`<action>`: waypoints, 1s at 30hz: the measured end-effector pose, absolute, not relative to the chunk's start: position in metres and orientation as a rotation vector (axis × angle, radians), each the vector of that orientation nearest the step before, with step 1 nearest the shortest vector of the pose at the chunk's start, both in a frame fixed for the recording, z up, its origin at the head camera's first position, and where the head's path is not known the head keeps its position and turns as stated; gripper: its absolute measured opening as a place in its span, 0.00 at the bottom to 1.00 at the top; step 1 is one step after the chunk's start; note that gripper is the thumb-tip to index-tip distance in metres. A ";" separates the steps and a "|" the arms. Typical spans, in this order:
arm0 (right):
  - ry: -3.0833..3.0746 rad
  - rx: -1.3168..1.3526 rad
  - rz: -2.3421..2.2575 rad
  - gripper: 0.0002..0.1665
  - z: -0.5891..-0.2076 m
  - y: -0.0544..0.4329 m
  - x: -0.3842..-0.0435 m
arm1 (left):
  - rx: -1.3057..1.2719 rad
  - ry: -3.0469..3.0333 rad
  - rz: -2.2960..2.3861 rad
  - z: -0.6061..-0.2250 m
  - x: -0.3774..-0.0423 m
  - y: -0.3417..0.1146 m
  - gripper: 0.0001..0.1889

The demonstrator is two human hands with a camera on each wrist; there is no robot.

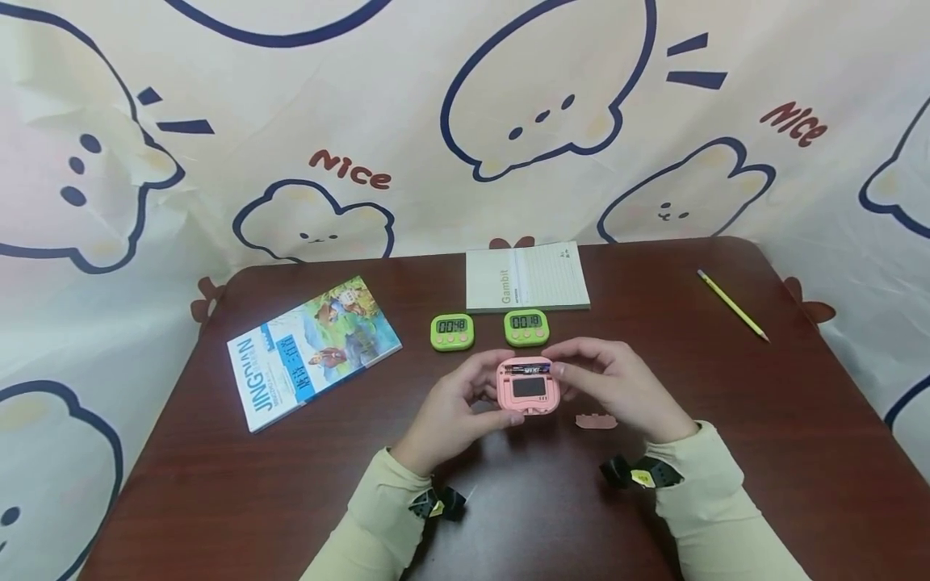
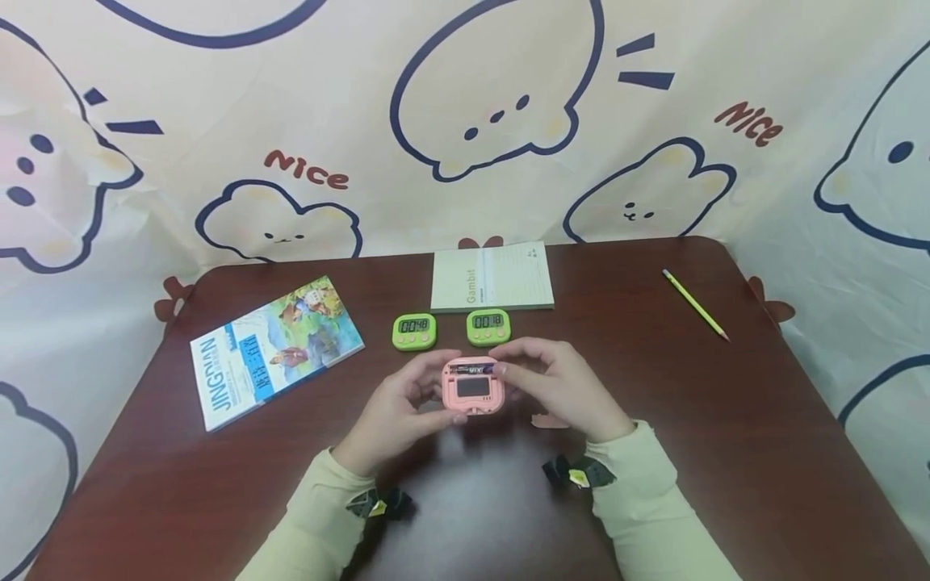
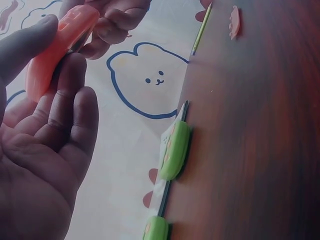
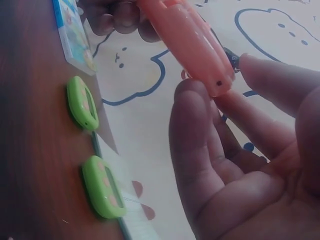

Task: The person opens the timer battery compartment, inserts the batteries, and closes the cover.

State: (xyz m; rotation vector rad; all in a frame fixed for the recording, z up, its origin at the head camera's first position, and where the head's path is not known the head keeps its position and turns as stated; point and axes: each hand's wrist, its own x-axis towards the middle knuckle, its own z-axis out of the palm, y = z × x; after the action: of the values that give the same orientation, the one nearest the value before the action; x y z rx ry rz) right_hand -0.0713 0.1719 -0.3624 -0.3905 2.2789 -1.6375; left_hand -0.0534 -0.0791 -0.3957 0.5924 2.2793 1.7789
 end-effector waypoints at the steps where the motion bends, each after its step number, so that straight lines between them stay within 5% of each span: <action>1: 2.273 -0.379 -1.645 0.17 -0.364 0.172 -0.071 | 0.590 2.282 1.776 -0.395 -0.053 -0.079 0.37; 30: 2.152 -0.238 -1.857 0.11 -0.368 0.162 -0.067 | 0.640 2.290 1.765 -0.394 -0.050 -0.077 0.35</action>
State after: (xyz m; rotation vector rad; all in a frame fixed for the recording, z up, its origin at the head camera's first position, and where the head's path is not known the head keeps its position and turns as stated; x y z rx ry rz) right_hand -0.0671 0.1624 -0.3680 -0.2383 2.1523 -1.8574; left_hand -0.0497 -0.0775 -0.3942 0.6405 2.2905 1.7647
